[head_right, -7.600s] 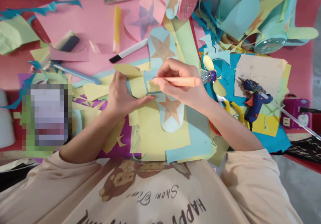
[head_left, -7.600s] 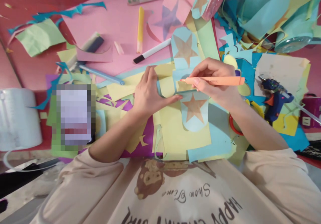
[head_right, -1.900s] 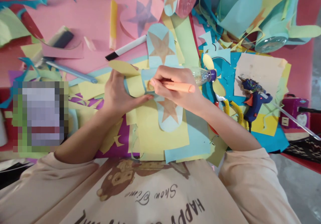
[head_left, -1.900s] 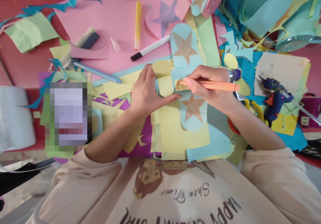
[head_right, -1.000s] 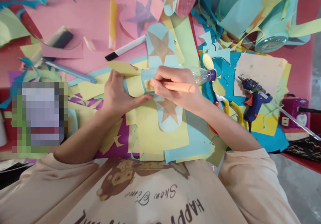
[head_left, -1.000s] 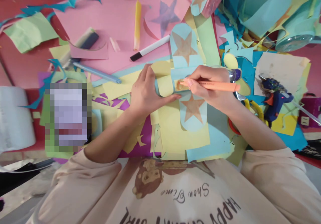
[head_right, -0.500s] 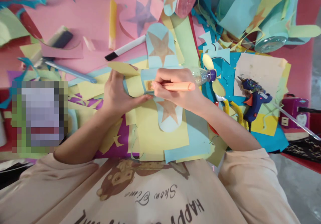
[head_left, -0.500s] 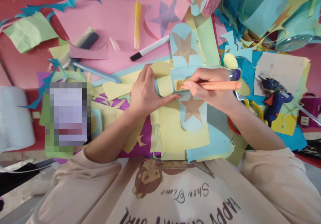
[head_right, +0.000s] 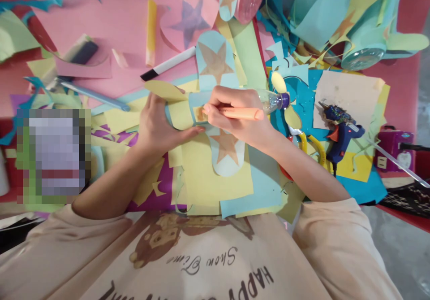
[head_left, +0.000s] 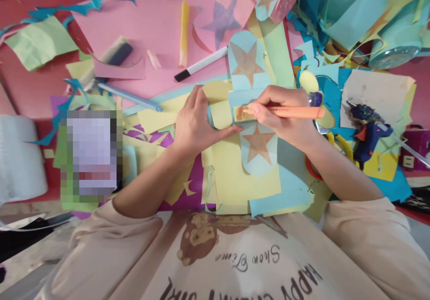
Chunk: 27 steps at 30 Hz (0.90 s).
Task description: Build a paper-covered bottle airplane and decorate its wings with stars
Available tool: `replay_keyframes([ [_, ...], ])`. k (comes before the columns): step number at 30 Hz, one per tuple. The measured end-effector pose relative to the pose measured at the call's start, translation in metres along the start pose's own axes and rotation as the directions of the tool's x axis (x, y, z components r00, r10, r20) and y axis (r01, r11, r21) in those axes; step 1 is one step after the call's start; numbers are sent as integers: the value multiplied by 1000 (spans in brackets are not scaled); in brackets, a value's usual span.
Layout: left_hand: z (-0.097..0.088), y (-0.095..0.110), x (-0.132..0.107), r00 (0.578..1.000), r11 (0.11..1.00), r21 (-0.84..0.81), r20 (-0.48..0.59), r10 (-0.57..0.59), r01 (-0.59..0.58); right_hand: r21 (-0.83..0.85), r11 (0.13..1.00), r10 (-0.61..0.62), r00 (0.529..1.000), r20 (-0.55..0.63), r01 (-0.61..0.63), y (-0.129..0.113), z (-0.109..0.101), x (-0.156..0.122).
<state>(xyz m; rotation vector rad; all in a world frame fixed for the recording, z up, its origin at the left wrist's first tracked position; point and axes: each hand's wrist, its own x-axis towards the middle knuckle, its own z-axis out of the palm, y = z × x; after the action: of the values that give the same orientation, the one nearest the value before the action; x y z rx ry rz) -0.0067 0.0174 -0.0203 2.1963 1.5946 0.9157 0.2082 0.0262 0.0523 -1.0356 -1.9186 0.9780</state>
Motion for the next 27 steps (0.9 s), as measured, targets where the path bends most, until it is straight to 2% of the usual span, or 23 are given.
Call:
replay_keyframes([
  [7,0,-1,0,999,1000,-22,31,24,-23,-9,1000,12,1000,-22,-12,0,1,1],
  [13,2,-3,-1,999,999,-20,18,34,-33,-43,999,-23,999,24,24,1,-2,1],
  [19,2,-4,-3,1000,1000,-24,13,17,-16,-6,1000,-11,998,56,12,-5,-1,1],
  [27,2,-6,-3,999,999,-36,32,0,1,-1,1000,10,999,-31,-10,0,0,2],
])
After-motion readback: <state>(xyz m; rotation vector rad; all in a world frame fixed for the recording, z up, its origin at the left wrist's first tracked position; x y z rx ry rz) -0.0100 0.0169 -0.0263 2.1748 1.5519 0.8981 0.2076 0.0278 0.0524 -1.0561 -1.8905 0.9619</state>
